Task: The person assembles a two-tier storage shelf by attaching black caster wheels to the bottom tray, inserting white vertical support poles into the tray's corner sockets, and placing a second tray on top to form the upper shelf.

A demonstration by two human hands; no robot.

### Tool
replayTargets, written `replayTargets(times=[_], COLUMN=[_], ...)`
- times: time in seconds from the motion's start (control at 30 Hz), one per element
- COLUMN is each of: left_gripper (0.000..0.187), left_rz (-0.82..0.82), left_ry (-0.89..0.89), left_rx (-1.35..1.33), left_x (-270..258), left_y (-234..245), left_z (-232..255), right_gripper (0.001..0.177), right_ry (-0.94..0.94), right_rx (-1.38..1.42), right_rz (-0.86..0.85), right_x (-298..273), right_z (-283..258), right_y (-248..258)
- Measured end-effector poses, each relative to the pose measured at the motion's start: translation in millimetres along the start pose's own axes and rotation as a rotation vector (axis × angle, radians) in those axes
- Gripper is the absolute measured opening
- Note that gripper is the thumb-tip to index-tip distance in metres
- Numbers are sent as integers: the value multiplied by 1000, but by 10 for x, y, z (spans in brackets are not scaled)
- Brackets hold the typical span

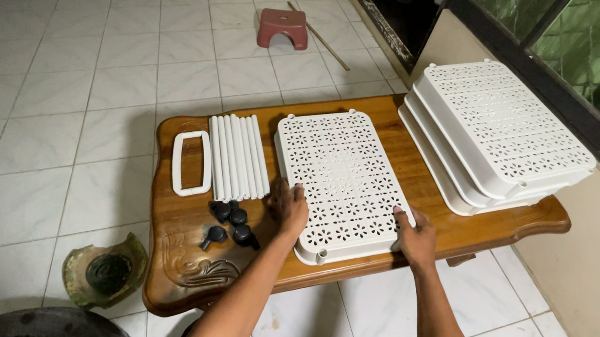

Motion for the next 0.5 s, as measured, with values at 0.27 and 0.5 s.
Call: replayTargets(times=[0.27, 0.5], left_gripper=[69, 64], left_rz=[-13, -196], left_ry=[42, -169], left_rx=[73, -149], left_x=[-41, -859], left_y=[81, 675], left_z=[115, 637], right_gripper=[54, 53], right_ry=[-1, 185], right_rx=[63, -88], right_rz=[-12, 377], right_x=[95, -607], right_z=[136, 69], right_y=[69, 133])
Point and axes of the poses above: each hand's wrist, its own x-axis towards the middle knuckle, its own y-axis out of the back of the hand, z = x × y, the point moved 6 cm from there along x, towards the middle knuckle, and after that the axes turned 15 degrees about -z, right-handed, at the moved point
